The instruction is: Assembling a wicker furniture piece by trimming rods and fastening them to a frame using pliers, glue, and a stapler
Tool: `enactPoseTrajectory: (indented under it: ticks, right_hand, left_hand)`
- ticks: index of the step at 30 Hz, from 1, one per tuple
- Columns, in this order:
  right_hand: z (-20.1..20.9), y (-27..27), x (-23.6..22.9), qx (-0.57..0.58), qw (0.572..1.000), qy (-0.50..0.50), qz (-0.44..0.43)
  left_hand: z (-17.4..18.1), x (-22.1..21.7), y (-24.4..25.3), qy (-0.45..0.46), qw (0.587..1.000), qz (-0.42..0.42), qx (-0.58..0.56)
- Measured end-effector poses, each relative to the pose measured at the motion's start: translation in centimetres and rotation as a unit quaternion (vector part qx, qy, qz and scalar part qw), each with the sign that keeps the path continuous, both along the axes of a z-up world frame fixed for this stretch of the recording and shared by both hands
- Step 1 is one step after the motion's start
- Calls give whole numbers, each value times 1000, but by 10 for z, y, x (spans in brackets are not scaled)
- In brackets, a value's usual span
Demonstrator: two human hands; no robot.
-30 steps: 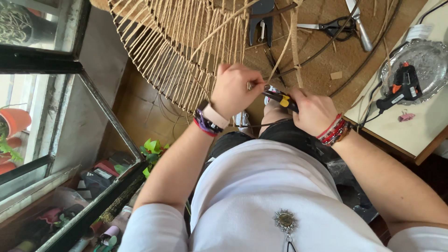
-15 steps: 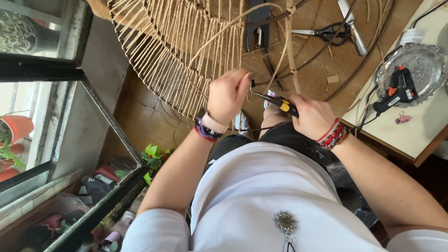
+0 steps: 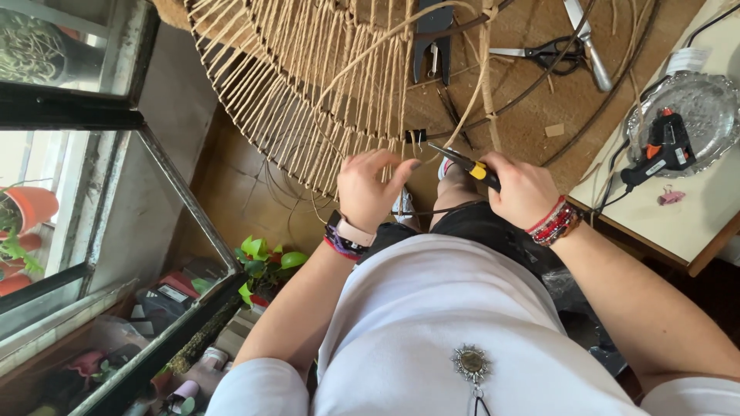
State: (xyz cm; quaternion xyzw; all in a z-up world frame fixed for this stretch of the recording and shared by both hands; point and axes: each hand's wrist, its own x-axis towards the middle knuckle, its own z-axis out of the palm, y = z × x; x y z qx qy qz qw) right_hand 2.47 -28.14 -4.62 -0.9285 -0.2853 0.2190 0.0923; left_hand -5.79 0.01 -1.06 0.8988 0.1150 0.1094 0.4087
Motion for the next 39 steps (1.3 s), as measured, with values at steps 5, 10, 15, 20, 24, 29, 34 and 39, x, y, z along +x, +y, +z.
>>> enactPoseTrajectory:
  ticks: [5,10,15,20,24,29,34,39]
  right_hand:
    - [13,13,1,4,1000,9,-7]
    - [24,19,3,52,995,71,-44]
    - [2,5,-7,-40,998,25,-52]
    - [26,17,0,16,995,55,-81]
    - [13,9,-1,-41,996,47,-65]
    - [28,21,8,4,992,94,-83]
    - [28,17,6,-29,992,90,-80]
    - [19,18,9,66,986,118,-102]
  left_hand:
    - [-14,14,-24,-9,996,-22,-82]
    - [-15,19,-33,49,985,9,-164]
    - [-24,20,-37,72,985,-4,-155]
    - [-20,22,-34,75,982,-3,-175]
    - [-30,23,-34,70,980,-9,-186]
    - [-24,25,-33,47,974,-12,-223]
    - [-22,24,-34,38,968,-17,-247]
    - [-10,28,-31,24,959,-15,-282]
